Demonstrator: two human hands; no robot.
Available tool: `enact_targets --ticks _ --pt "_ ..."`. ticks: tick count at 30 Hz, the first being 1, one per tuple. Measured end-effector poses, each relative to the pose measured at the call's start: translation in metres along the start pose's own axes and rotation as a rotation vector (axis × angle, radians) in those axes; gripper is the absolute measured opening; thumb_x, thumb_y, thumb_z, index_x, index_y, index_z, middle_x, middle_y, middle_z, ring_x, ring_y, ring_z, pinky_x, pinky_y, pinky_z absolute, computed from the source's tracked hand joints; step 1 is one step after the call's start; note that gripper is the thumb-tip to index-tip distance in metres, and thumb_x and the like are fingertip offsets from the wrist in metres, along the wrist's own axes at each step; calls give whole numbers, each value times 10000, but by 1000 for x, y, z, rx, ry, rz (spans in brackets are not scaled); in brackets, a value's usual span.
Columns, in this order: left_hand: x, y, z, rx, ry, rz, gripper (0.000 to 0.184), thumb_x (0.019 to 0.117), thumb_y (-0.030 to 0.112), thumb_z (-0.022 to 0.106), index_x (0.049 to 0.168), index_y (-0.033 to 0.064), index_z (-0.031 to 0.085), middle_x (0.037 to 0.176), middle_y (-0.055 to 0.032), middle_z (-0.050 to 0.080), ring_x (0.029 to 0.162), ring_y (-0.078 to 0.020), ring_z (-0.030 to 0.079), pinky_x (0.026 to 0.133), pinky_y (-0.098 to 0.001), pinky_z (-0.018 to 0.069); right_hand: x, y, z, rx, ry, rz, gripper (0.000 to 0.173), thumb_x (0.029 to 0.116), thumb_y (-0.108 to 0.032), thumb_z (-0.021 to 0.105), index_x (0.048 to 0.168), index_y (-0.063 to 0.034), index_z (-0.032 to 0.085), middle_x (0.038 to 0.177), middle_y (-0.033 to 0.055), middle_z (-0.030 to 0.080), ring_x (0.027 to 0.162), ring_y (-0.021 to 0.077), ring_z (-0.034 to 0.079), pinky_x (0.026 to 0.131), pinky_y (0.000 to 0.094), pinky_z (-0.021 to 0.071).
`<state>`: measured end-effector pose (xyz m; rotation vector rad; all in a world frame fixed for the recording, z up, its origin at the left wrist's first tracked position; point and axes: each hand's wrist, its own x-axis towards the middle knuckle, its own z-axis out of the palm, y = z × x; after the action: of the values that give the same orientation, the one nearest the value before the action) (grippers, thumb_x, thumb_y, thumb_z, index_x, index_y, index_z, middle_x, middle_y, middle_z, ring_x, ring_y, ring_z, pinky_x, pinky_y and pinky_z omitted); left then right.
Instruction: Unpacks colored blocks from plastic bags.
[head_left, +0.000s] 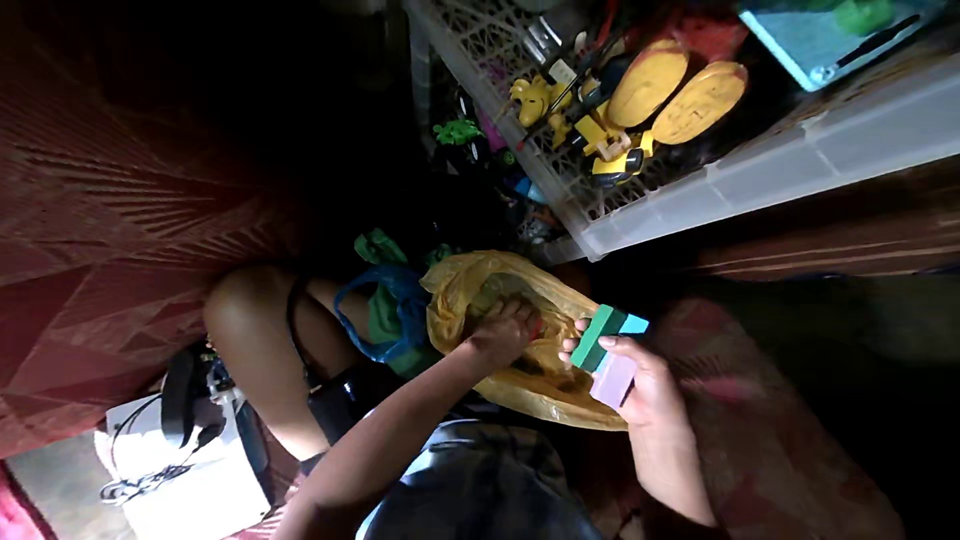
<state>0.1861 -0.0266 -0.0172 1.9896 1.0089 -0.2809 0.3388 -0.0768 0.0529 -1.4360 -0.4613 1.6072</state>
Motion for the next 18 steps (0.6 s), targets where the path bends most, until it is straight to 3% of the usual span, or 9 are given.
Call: enact_targets --ticks 2,5,7,10,12,14,15,18 --pt "8 -3 2 -50 40 5 632 953 58 675 1514 -38 401 1559 -250 413 1484 -423 323 1209 -569 219 1 4 2 150 5 59 294 941 -36 334 1139 -79 547 1044 31 758 848 164 754 738 330 642" --pt "7 -11 0 -97 86 49 586 942 54 679 1472 -47 450 1497 -271 476 1446 -427 387 1206 -525 267 5 12 2 287 61 103 343 1002 -78 297 1284 -90 493 1141 62 721 949 212 747 811 402 639" --pt "-5 -15 -5 -217 145 65 611 919 101 718 1454 -50 464 1448 -275 521 1395 -410 462 1174 -505 338 9 16 2 314 171 95 283 1041 -99 297 1238 -105 499 1135 57 713 948 202 737 793 401 627" --pt "-45 -17 -16 -795 270 19 643 925 103 714 1479 -51 426 1394 -202 575 1272 -222 573 1091 -356 448 11 15 -1 316 268 48 245 1045 -86 315 1180 -108 518 1109 39 713 913 166 731 743 356 621" --pt "-70 -22 -11 -1348 311 117 537 955 44 543 1470 -29 411 1291 -98 619 1096 -106 641 939 -268 541 6 13 -6 346 219 30 286 1024 -67 292 1117 -103 560 1041 32 744 849 151 746 713 327 636" --pt "-84 -23 -4 -1802 221 240 521 908 95 411 1428 95 425 1153 -23 684 1024 -144 691 874 -325 590 1 11 -6 395 92 35 347 1010 -82 270 1103 -109 603 1018 29 744 848 153 744 732 330 642" --pt "-88 -21 0 -1943 171 299 516 891 102 392 1401 135 460 1109 -18 706 1033 -179 699 895 -372 589 -2 10 -4 423 31 31 348 998 -91 300 1101 -112 633 1015 36 748 857 154 747 721 326 646" --pt "-95 -8 4 -2070 156 366 400 973 72 402 1334 140 559 1089 -8 745 1047 -192 718 936 -394 587 -9 10 2 503 -168 1 283 876 -127 598 1140 -86 689 1077 92 745 950 199 743 799 372 641"
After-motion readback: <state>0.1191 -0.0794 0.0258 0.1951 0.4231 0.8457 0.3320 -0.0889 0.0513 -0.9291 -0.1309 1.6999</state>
